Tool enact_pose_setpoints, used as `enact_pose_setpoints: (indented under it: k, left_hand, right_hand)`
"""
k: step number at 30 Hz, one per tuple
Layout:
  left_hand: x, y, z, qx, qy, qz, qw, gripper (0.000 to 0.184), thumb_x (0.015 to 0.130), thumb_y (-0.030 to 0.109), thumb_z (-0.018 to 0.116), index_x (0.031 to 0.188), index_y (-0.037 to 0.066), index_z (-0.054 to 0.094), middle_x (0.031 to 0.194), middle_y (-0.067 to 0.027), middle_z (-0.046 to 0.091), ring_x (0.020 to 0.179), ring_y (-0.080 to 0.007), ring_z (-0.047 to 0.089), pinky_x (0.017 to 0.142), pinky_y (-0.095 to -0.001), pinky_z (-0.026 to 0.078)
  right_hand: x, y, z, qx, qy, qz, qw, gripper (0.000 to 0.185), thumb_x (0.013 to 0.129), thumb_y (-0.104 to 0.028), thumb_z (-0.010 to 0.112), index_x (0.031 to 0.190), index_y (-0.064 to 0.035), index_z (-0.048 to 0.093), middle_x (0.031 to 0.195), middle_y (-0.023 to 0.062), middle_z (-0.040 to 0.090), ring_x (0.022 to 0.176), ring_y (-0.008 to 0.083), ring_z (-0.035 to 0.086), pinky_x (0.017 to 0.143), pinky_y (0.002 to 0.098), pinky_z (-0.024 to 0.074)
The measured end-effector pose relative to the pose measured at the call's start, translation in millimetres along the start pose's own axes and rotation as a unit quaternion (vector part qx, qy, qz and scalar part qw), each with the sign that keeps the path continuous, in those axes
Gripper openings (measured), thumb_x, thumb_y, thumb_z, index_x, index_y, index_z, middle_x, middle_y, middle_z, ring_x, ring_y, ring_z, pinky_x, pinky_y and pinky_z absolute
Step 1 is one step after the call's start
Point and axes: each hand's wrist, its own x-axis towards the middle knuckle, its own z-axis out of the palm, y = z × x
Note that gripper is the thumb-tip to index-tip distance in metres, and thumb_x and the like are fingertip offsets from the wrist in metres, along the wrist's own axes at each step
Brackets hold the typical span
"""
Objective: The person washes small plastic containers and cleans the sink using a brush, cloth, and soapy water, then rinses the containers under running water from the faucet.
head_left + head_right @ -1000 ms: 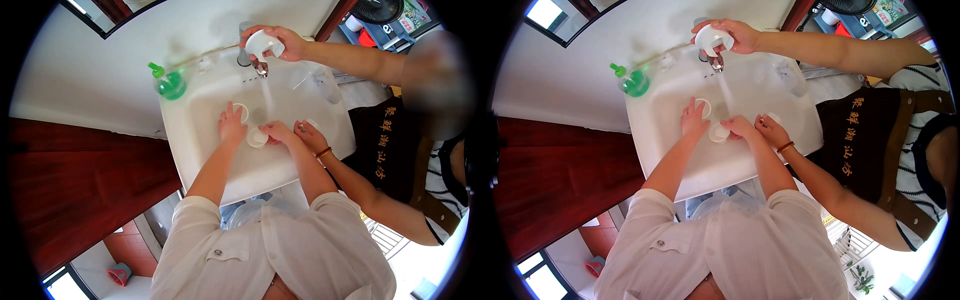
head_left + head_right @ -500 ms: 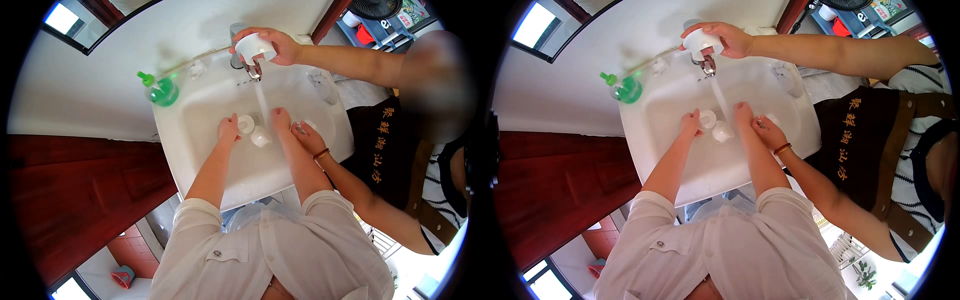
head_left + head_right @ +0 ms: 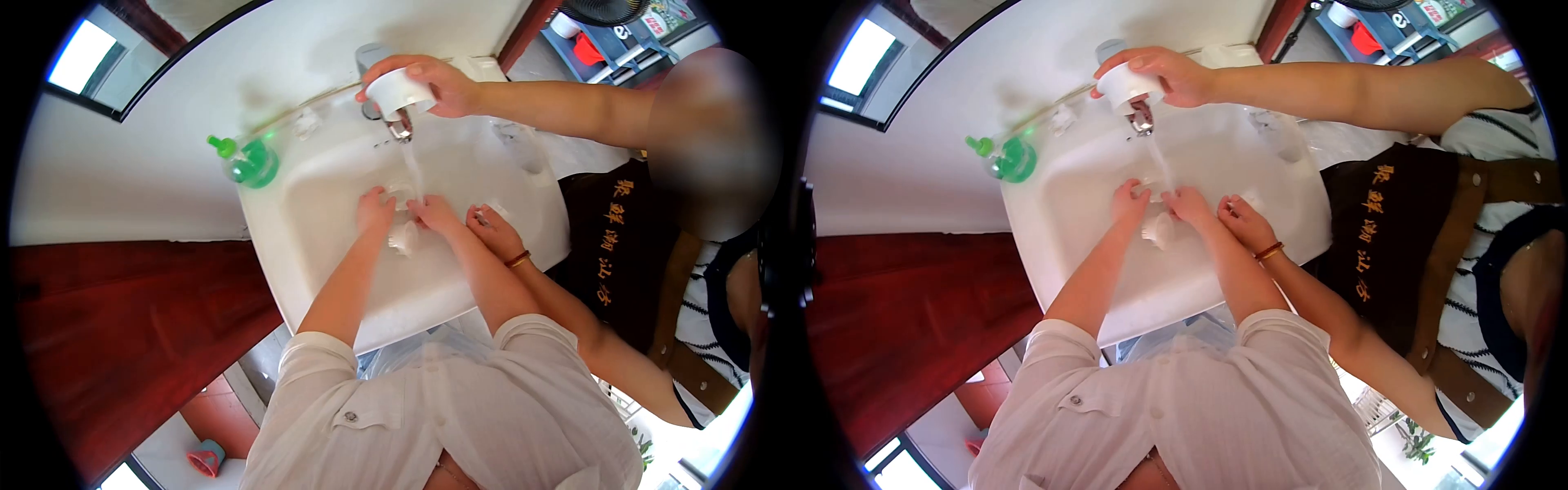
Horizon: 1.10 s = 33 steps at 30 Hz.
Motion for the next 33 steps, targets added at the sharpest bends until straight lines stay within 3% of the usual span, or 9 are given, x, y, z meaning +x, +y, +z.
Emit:
enact_pose_setpoints:
  k: [3,7,11,14,17,19,22,30,33]
  left_hand:
    - [2,7,-5,-0.023,-0.025,-0.004,0.999,0.057,0.072,0.037,0.065,0.117,0.006,0.051,0.104,-0.0211,0.059,0.098,-0.0333,0.056,0.086,-0.0398,0.044]
    - [-3,14,-12,0.028,-0.07,0.0,0.997,0.066,0.071,0.04,0.066,0.124,0.008,0.046,0.093,-0.0184,0.063,0.09,-0.0326,0.061,0.078,-0.0405,0.047]
    - [9,14,-6,0.085,-0.082,0.05,0.992,0.064,0.071,0.038,0.065,0.124,0.008,0.046,0.094,-0.0188,0.063,0.09,-0.0333,0.06,0.076,-0.0408,0.048]
    - [11,5,-2,0.167,-0.121,0.062,0.977,0.06,0.073,0.035,0.063,0.124,0.009,0.047,0.096,-0.0196,0.062,0.092,-0.0352,0.059,0.077,-0.041,0.048]
    - [22,-31,16,-0.078,-0.118,0.106,0.984,0.058,0.076,0.022,0.066,0.125,0.003,0.043,0.071,-0.0118,0.06,0.056,-0.0192,0.06,0.045,-0.0307,0.048]
    - [12,-21,2,-0.149,-0.144,-0.036,0.978,0.058,0.077,0.021,0.066,0.126,0.003,0.041,0.076,-0.0126,0.06,0.061,-0.02,0.061,0.046,-0.0306,0.05]
    - [-17,6,-14,-0.243,-0.121,-0.042,0.962,0.055,0.078,0.021,0.065,0.125,0.004,0.042,0.083,-0.0143,0.06,0.068,-0.0215,0.062,0.05,-0.0325,0.053]
    - [-13,-16,-15,-0.175,-0.125,-0.023,0.976,0.064,0.073,0.038,0.068,0.121,0.001,0.047,0.083,-0.0153,0.064,0.074,-0.0217,0.063,0.062,-0.0317,0.05]
    - [-31,-5,-11,-0.094,-0.1,-0.016,0.99,0.075,0.07,0.041,0.07,0.125,0.0,0.042,0.09,-0.0176,0.062,0.077,-0.0254,0.062,0.069,-0.0334,0.05]
  right_hand:
    - [-3,-12,-6,-0.135,0.022,-0.027,0.99,0.043,0.083,-0.042,0.052,0.062,-0.0062,0.058,0.045,0.0058,0.051,0.044,0.0175,0.053,0.044,0.0347,0.0405]
    - [-15,-20,-4,-0.068,0.083,-0.072,0.992,0.041,0.079,-0.043,0.059,0.072,-0.0023,0.059,0.058,0.012,0.058,0.05,0.0248,0.058,0.05,0.0372,0.0444]
    - [-26,-35,-4,-0.073,0.192,-0.058,0.977,0.042,0.08,-0.036,0.059,0.106,-0.0033,0.051,0.077,0.0144,0.062,0.066,0.0295,0.061,0.06,0.0391,0.0465]
    - [-42,-53,-14,-0.067,0.193,-0.068,0.977,0.038,0.083,-0.033,0.054,0.106,-0.0035,0.05,0.088,0.0185,0.061,0.084,0.0343,0.059,0.072,0.0428,0.0452]
    - [-32,-38,-15,-0.116,0.14,-0.077,0.98,0.035,0.085,-0.033,0.049,0.105,-0.0037,0.051,0.091,0.0192,0.061,0.088,0.0356,0.058,0.076,0.0442,0.0445]
    - [-24,-28,-6,-0.131,0.14,-0.071,0.979,0.034,0.086,-0.034,0.044,0.101,-0.0043,0.053,0.09,0.0188,0.061,0.086,0.0359,0.058,0.076,0.0453,0.044]
    - [-28,-24,3,-0.081,0.103,-0.008,0.991,0.032,0.086,-0.033,0.044,0.098,-0.0044,0.054,0.091,0.0192,0.061,0.085,0.0363,0.059,0.075,0.0454,0.0442]
    - [-32,-19,4,-0.058,0.104,-0.05,0.992,0.035,0.087,-0.033,0.044,0.106,-0.0063,0.055,0.088,0.0187,0.062,0.083,0.0338,0.061,0.074,0.042,0.0467]
    - [-23,-10,4,0.049,0.028,0.008,0.998,0.032,0.088,-0.028,0.048,0.113,-0.0061,0.049,0.087,0.0112,0.062,0.063,0.0183,0.062,0.057,0.0295,0.05]
